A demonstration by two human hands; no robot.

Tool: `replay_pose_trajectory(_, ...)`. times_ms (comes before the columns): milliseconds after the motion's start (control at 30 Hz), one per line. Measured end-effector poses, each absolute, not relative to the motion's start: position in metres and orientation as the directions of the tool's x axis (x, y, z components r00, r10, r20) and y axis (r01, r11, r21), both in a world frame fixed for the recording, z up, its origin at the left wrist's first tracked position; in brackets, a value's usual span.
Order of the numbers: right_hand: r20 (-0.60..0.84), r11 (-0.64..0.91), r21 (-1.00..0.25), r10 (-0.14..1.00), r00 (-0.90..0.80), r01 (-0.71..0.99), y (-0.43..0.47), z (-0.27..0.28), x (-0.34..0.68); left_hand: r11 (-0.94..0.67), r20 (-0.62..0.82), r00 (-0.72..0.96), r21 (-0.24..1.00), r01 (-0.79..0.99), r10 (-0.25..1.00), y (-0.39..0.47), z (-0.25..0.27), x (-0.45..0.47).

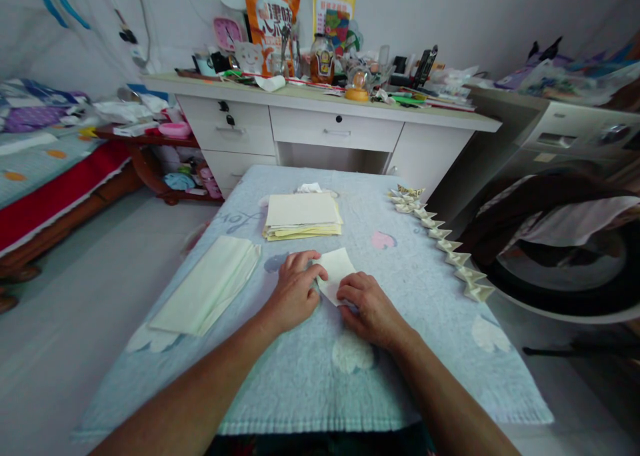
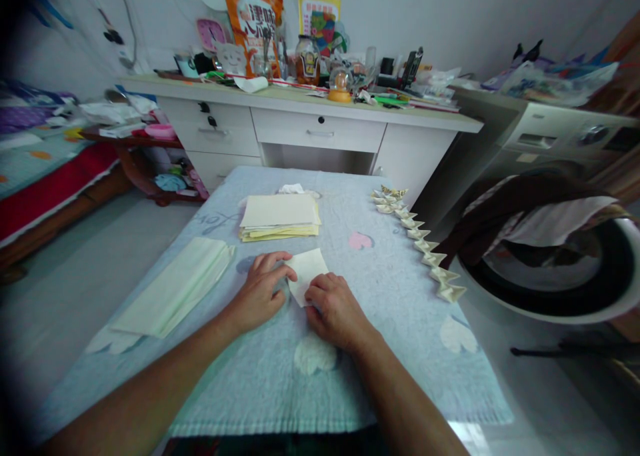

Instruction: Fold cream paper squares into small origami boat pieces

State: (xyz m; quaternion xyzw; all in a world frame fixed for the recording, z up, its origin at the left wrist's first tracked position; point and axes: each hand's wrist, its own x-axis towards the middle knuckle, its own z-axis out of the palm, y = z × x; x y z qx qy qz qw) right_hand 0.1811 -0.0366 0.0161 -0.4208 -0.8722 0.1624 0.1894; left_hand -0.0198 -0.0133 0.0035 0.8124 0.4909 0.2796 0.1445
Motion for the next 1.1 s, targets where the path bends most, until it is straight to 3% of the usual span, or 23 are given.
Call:
replay_pose_trajectory(200,0.250,0.532,-0.536,0.841,-0.479,0.655,-0.034,0.010,0.183,-0.498,0.254,0.430,0.503,0.706,0.866,-0.014,-0.001,-0.020)
replay_pose_trajectory(400,0.210,0.461,-0.584,0.881,-0.423,0.669,-0.034,0.013,0.185,-0.518,0.251,0.456,0.500,0.694,0.854,-0.013,0.004,-0.019)
replay_pose_trajectory(733,0.133,0.249,-0.478,0.968,-0.211,0.842,-0.031,0.002,0.182,-0.497,0.223,0.450,0.511,0.701,0.865,-0.014,0.003,-0.018)
replay_pose_trajectory(1100,0.114,0.144,-0.447,0.988,-0.103,0.883,-0.029,0.003,0.178,-0.468,0.219,0.416,0.489,0.736,0.883,-0.014,0.000,-0.016)
